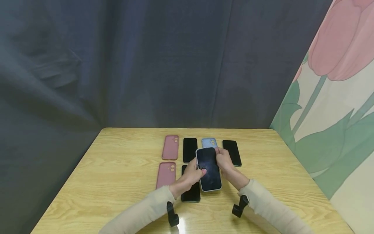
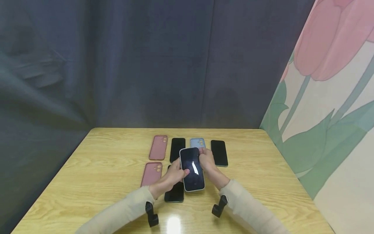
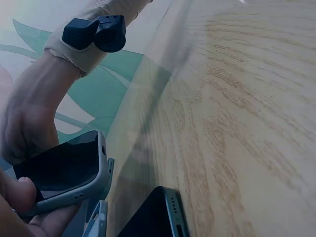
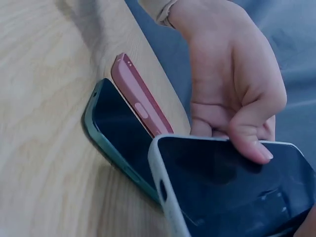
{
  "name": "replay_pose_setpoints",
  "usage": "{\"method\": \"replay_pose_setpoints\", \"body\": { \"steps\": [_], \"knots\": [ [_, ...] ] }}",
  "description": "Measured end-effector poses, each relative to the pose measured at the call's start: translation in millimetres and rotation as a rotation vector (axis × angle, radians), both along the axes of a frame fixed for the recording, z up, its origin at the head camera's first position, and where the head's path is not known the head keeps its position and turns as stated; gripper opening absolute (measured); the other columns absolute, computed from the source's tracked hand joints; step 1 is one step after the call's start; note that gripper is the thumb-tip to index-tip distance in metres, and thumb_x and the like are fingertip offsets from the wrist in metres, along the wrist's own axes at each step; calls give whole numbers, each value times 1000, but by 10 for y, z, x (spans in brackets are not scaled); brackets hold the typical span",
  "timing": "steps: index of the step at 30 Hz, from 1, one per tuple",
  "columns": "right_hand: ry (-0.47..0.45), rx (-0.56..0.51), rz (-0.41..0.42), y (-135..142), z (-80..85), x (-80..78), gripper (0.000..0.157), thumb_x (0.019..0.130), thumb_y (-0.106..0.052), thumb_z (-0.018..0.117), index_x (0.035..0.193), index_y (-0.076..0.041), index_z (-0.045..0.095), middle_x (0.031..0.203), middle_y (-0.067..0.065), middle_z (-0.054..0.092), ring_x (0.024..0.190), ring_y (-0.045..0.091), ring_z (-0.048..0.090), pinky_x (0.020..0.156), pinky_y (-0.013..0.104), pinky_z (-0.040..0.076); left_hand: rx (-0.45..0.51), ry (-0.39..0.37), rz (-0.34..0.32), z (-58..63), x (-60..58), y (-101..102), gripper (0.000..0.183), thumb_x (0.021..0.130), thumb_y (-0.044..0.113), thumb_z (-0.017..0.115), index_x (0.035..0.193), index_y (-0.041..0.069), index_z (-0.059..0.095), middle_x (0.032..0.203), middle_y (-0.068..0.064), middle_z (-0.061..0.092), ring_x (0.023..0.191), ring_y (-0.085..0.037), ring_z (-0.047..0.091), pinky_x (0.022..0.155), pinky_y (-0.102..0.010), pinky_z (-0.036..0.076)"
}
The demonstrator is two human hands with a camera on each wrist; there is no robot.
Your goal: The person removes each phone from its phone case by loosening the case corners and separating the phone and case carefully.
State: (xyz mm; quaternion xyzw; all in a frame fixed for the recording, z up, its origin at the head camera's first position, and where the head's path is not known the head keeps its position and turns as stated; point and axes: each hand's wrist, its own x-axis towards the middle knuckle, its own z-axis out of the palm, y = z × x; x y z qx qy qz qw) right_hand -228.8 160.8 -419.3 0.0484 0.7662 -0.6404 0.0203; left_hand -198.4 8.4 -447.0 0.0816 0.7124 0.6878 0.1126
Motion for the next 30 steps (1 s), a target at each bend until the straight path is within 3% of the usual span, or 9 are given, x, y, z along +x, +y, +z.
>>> {"method": "replay_pose_setpoints", "body": {
  "steps": [5, 16, 21, 30],
  "knots": [
    [30, -79, 65, 22, 56, 19, 35, 108, -12, 30, 102, 9, 58, 81, 4, 59, 73, 12, 56, 67, 25, 49, 68, -18, -8, 14, -13, -15, 40, 91, -11, 54, 129, 0, 52, 101, -15, 69, 82, -24, 67, 66, -40, 59],
    [-9, -115, 232, 170, 54, -3, 38, 109, -16, 29, 115, 10, 56, 92, 6, 62, 82, 16, 60, 77, 30, 50, 77, -86, -11, 36, -37, -34, 32, 96, -7, 53, 128, -4, 50, 98, -17, 70, 87, -30, 70, 71, -44, 60],
    [-27, -84, 293, 221, 61, -32, 40, 109, -18, 29, 121, 11, 54, 94, 6, 61, 83, 17, 61, 76, 31, 52, 78, -90, -25, 53, -42, -63, 33, 96, -6, 53, 129, -5, 50, 99, -18, 70, 88, -31, 70, 72, -45, 59],
    [-48, 3, 306, 232, 25, -30, 40, 109, -20, 33, 123, 10, 55, 96, 9, 61, 81, 17, 61, 77, 35, 53, 96, -66, -20, 53, -83, -121, 38, 96, -5, 53, 135, -3, 48, 107, -19, 68, 92, -32, 69, 72, -47, 59]
  ]
}}
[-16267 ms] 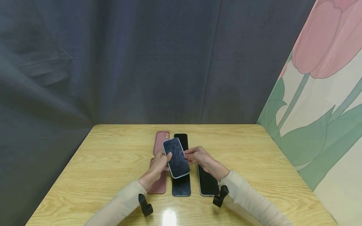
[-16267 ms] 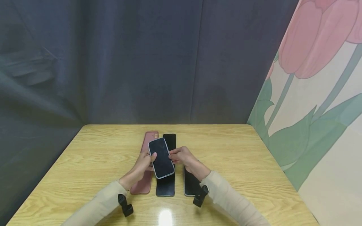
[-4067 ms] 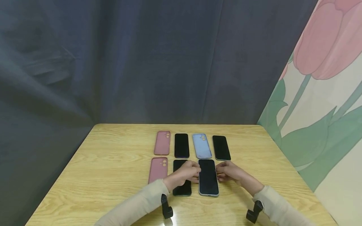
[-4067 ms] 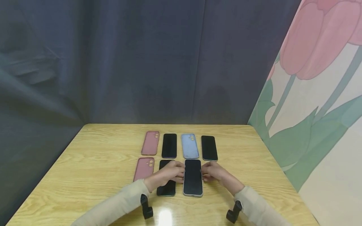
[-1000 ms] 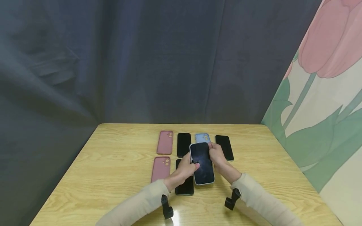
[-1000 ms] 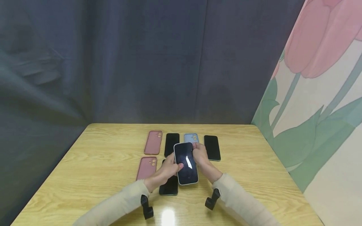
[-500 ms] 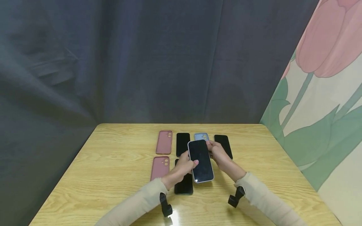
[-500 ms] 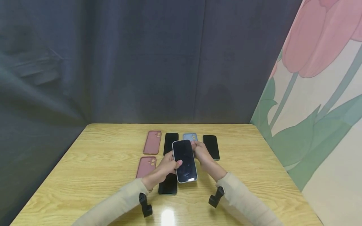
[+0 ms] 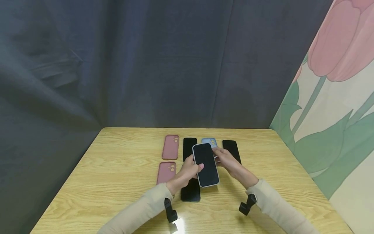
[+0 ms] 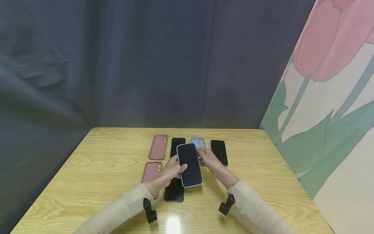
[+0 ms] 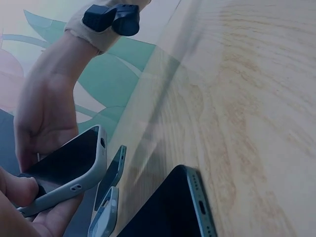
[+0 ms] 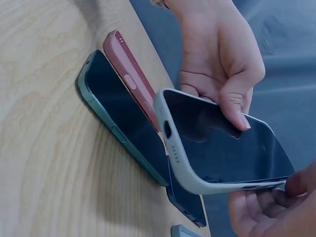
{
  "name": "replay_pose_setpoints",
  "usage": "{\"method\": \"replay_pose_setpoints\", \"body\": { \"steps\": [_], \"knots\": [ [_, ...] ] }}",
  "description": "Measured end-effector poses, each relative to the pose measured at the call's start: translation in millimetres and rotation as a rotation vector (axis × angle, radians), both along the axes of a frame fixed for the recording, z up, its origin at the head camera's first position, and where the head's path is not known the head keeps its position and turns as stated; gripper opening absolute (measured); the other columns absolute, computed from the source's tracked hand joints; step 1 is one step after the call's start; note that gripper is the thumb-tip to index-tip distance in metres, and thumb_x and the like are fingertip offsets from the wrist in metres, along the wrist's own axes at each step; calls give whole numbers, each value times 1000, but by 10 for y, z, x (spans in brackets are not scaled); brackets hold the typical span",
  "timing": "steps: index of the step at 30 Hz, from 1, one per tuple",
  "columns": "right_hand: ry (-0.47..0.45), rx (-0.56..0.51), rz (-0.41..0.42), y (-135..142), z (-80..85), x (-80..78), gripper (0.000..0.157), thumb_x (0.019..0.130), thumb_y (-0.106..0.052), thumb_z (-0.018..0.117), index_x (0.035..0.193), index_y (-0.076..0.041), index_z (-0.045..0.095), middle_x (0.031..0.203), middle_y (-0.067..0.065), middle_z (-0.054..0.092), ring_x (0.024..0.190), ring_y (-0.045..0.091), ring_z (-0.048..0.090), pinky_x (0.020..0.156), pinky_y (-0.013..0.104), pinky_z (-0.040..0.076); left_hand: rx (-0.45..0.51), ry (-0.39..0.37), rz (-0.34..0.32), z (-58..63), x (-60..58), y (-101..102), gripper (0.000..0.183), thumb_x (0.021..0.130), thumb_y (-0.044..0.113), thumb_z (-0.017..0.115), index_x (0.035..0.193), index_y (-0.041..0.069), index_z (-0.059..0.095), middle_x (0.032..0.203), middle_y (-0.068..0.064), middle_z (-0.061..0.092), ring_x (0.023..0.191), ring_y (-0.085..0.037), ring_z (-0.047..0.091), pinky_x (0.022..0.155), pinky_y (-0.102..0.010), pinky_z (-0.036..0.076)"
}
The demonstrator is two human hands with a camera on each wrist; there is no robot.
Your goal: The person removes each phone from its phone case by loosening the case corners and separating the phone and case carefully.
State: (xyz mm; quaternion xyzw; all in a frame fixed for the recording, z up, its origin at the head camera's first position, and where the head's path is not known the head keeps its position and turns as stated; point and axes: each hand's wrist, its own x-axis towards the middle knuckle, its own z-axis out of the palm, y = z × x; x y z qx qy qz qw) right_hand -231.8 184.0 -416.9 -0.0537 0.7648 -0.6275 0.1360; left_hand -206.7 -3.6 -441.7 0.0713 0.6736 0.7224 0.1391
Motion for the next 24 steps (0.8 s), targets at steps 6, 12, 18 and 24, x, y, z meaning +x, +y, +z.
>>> {"method": "replay_pose_setpoints", "body": {
  "steps": [6, 12, 18, 24],
  "knots": [
    [-17, 43, 4, 9, -17, 50, 39, 109, -20, 36, 126, 11, 53, 103, 15, 62, 84, 18, 64, 80, 35, 54, 27, 5, 26, 6, -51, -27, 38, 96, -6, 52, 134, -5, 47, 108, -22, 68, 93, -33, 69, 72, -47, 59],
    [0, 68, 19, 23, -84, 109, 38, 107, -15, 39, 128, 14, 52, 103, 14, 62, 86, 19, 62, 82, 36, 53, 38, -7, 62, 37, -88, -45, 35, 98, -2, 54, 131, -6, 45, 108, -22, 66, 96, -34, 68, 76, -46, 59],
    [15, 46, 45, 28, -179, 166, 34, 108, -12, 40, 122, 16, 55, 95, 10, 64, 80, 16, 61, 78, 40, 56, 36, 6, 81, 66, -122, -62, 37, 99, 4, 55, 133, -5, 43, 114, -23, 63, 103, -35, 66, 81, -45, 58],
    [52, 37, -65, -39, -260, 196, 29, 106, -5, 40, 104, 17, 59, 85, 15, 66, 74, 18, 66, 66, 33, 56, 33, -17, 77, 60, -103, -22, 37, 100, 5, 55, 134, -3, 44, 115, -20, 64, 104, -33, 66, 82, -44, 57]
  ]
}}
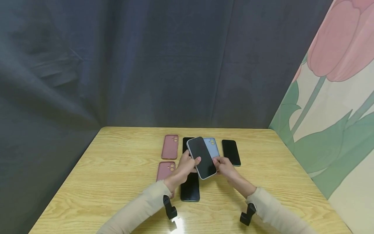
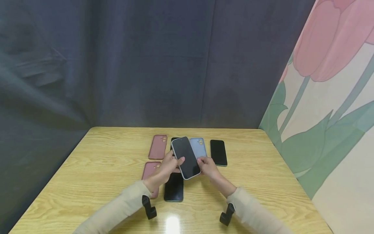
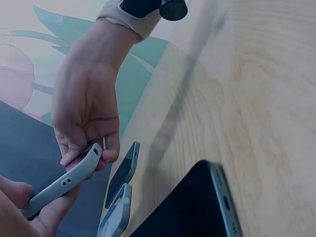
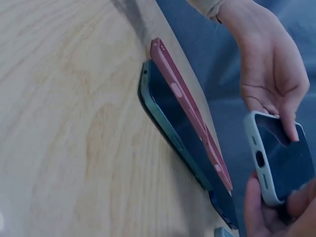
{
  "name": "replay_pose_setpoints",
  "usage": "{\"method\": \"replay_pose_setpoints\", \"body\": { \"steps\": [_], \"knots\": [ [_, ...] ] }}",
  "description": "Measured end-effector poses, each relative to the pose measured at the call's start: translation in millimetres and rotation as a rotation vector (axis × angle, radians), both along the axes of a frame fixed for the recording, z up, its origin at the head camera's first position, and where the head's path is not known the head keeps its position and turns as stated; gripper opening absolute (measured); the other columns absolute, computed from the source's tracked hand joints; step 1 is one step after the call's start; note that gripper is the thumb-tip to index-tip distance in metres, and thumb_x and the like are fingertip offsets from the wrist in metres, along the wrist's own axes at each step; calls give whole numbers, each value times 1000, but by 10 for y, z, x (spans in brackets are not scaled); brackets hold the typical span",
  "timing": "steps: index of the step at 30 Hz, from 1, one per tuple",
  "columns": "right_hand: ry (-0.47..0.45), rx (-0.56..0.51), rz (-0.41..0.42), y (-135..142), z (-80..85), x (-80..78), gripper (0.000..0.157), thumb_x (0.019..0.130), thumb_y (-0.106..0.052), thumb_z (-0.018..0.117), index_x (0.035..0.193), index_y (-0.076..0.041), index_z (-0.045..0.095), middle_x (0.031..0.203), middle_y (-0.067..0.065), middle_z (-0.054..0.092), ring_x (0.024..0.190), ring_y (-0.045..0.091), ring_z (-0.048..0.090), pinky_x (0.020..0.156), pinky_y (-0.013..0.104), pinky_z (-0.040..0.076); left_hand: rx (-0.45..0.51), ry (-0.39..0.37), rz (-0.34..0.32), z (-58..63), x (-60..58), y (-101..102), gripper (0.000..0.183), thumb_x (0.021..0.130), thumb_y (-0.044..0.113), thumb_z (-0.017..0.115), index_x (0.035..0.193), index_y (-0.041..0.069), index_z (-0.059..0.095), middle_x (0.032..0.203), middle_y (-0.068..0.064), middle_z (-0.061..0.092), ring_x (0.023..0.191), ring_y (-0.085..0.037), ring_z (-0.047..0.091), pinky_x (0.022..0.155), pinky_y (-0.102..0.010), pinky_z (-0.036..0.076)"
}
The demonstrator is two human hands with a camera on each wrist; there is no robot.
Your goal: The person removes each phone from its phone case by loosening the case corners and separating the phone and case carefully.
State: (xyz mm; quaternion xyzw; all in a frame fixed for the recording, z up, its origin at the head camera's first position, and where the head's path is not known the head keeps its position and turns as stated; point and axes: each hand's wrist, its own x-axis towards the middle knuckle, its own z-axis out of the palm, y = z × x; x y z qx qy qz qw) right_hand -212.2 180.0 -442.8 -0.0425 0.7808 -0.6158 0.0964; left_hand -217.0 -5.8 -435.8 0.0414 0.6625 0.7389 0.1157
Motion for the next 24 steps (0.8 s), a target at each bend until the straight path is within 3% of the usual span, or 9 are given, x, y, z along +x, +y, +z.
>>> {"method": "replay_pose_setpoints", "body": {
  "steps": [8, 19, 24],
  "knots": [
    [-17, 45, -137, -109, -11, 55, 30, 105, -4, 37, 89, 10, 58, 81, 10, 58, 71, 14, 55, 63, 25, 48, -18, 15, 10, -22, 57, 35, 36, 100, 6, 54, 134, 1, 47, 112, -17, 64, 101, -30, 67, 82, -43, 57],
    [-19, 88, -155, -141, 3, 61, 29, 104, 0, 35, 83, 4, 54, 91, 12, 55, 93, 26, 50, 77, 31, 43, 0, 24, 25, 11, 86, 27, 35, 99, 0, 52, 133, 1, 48, 108, -18, 68, 97, -30, 68, 80, -43, 58],
    [-58, 21, -140, -147, -31, 71, 31, 104, 0, 33, 86, 4, 57, 85, 9, 57, 91, 23, 53, 78, 30, 45, 0, 22, 18, -32, 65, 26, 36, 98, -3, 51, 133, 0, 49, 109, -18, 68, 94, -28, 68, 78, -43, 58]
  ]
}}
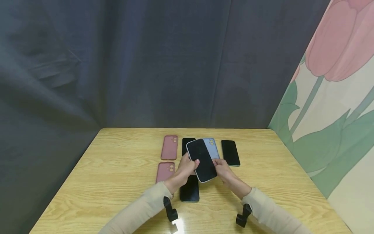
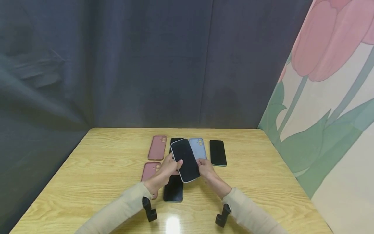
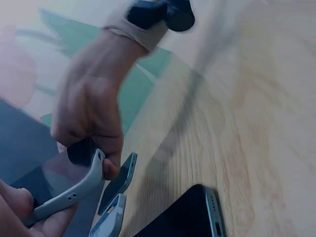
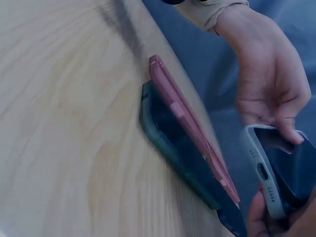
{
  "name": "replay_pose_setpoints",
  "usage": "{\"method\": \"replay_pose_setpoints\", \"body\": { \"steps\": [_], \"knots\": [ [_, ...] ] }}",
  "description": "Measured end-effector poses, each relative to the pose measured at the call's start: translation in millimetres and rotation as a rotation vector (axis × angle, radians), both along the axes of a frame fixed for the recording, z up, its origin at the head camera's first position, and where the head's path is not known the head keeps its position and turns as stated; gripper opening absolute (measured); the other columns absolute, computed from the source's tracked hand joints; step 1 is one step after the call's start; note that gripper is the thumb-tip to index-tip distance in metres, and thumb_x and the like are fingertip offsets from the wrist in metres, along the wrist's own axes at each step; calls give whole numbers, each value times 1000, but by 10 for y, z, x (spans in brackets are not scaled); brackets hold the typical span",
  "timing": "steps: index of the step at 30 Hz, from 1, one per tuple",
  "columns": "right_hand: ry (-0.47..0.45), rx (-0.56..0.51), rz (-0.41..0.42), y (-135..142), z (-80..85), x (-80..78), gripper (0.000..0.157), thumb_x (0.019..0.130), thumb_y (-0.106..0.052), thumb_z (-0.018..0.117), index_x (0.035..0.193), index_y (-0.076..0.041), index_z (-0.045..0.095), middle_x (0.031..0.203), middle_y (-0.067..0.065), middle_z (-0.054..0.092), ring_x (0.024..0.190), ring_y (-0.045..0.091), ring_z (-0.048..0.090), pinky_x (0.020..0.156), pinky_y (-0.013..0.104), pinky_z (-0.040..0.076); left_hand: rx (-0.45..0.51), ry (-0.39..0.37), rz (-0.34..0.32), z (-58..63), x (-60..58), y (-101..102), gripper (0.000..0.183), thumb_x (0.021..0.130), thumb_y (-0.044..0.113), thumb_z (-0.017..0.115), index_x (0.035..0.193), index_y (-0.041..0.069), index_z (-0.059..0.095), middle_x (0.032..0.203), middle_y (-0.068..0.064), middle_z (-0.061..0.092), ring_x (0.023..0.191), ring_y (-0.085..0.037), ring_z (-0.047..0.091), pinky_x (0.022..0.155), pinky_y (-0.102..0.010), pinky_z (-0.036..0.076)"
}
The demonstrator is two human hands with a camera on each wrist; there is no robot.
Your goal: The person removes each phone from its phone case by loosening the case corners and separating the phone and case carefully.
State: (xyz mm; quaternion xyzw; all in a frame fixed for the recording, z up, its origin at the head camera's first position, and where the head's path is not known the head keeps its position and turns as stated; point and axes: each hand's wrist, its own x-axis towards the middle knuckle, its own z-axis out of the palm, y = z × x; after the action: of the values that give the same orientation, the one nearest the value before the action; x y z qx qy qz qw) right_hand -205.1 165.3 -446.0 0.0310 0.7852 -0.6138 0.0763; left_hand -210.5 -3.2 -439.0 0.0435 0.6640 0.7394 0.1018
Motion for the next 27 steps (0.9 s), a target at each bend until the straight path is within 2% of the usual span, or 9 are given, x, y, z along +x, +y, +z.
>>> {"method": "replay_pose_setpoints", "body": {
  "steps": [8, 14, 19, 23, 27],
  "knots": [
    [31, -58, 40, 27, 13, 2, 31, 104, 1, 34, 87, 6, 59, 77, 5, 56, 76, 14, 54, 70, 26, 47, 8, 9, -17, 9, -29, -55, 32, 100, -1, 50, 132, -3, 48, 111, -18, 66, 96, -30, 68, 79, -44, 58],
    [33, -73, 119, 95, -6, -43, 28, 103, 1, 38, 83, 3, 57, 72, 2, 52, 67, 14, 55, 66, 34, 50, -4, 1, -15, 6, -29, -108, 30, 101, 2, 51, 129, -5, 48, 110, -19, 65, 97, -32, 68, 80, -44, 58],
    [-2, -90, 164, 130, -3, -68, 24, 100, 2, 41, 98, 8, 64, 76, 2, 59, 69, 13, 58, 67, 33, 50, -28, -29, -4, -15, -58, -131, 29, 100, 5, 53, 127, -4, 51, 107, -17, 65, 93, -28, 69, 79, -43, 58],
    [-34, -71, 221, 159, 33, -85, 25, 98, 2, 40, 104, 11, 62, 78, 2, 57, 71, 13, 55, 69, 31, 51, -62, -53, -3, -1, -65, -153, 30, 100, 11, 57, 126, -3, 53, 102, -14, 65, 88, -25, 68, 80, -42, 58],
    [-55, -40, 251, 179, 77, -94, 28, 98, 0, 41, 113, 16, 59, 89, 8, 62, 77, 16, 59, 74, 33, 55, -68, -56, -18, 11, -58, -172, 31, 100, 13, 58, 126, -4, 54, 98, -14, 66, 86, -26, 69, 79, -42, 58]
  ]
}}
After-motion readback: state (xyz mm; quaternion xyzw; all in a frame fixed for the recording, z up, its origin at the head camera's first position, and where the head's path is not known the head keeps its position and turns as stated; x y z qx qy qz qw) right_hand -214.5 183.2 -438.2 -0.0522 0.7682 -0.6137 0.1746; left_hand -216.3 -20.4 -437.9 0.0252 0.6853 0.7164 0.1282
